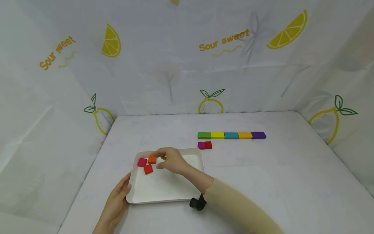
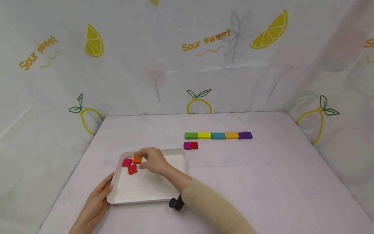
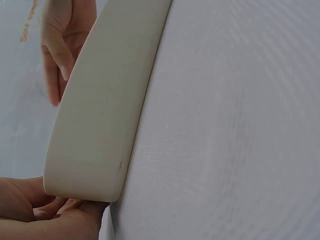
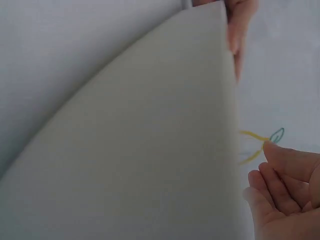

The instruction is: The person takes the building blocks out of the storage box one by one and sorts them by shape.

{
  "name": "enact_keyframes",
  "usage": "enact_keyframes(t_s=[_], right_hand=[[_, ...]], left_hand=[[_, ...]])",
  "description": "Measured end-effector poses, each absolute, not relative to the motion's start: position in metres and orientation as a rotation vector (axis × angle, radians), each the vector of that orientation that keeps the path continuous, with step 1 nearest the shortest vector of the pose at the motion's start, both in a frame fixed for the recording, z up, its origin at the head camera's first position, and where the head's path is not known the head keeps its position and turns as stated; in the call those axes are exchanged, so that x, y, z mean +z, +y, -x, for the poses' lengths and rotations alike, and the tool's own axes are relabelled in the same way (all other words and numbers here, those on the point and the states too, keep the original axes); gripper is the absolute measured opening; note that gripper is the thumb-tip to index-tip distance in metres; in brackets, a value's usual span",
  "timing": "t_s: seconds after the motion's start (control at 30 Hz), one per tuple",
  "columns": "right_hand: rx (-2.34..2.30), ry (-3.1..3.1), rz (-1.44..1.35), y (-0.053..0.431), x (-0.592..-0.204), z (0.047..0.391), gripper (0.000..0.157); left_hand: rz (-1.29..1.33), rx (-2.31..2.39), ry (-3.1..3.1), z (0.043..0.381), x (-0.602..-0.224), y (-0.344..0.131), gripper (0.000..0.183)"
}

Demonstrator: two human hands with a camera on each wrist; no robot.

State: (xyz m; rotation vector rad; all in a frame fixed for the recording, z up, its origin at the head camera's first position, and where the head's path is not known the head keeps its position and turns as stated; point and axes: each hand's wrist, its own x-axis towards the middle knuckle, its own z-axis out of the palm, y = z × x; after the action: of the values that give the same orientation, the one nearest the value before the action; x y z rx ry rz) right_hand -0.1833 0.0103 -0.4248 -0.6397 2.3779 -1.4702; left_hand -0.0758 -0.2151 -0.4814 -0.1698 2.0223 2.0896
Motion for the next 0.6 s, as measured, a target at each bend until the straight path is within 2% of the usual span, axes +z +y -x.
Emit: enact_keyframes(t_s=[0.3, 0.6], right_hand=[[-1.421, 2.453, 0.625, -0.017, -0.456, 0.181, 0.036], [-1.397, 2.573, 0.728, -0.026, -0.464, 0.184, 0.038]], left_hand=[[0.143, 2.085, 2.018, 0.076, -0.482, -0.215, 0.063], [0.153, 2.083, 2.023, 0.075, -0.481, -0.214, 0.063]])
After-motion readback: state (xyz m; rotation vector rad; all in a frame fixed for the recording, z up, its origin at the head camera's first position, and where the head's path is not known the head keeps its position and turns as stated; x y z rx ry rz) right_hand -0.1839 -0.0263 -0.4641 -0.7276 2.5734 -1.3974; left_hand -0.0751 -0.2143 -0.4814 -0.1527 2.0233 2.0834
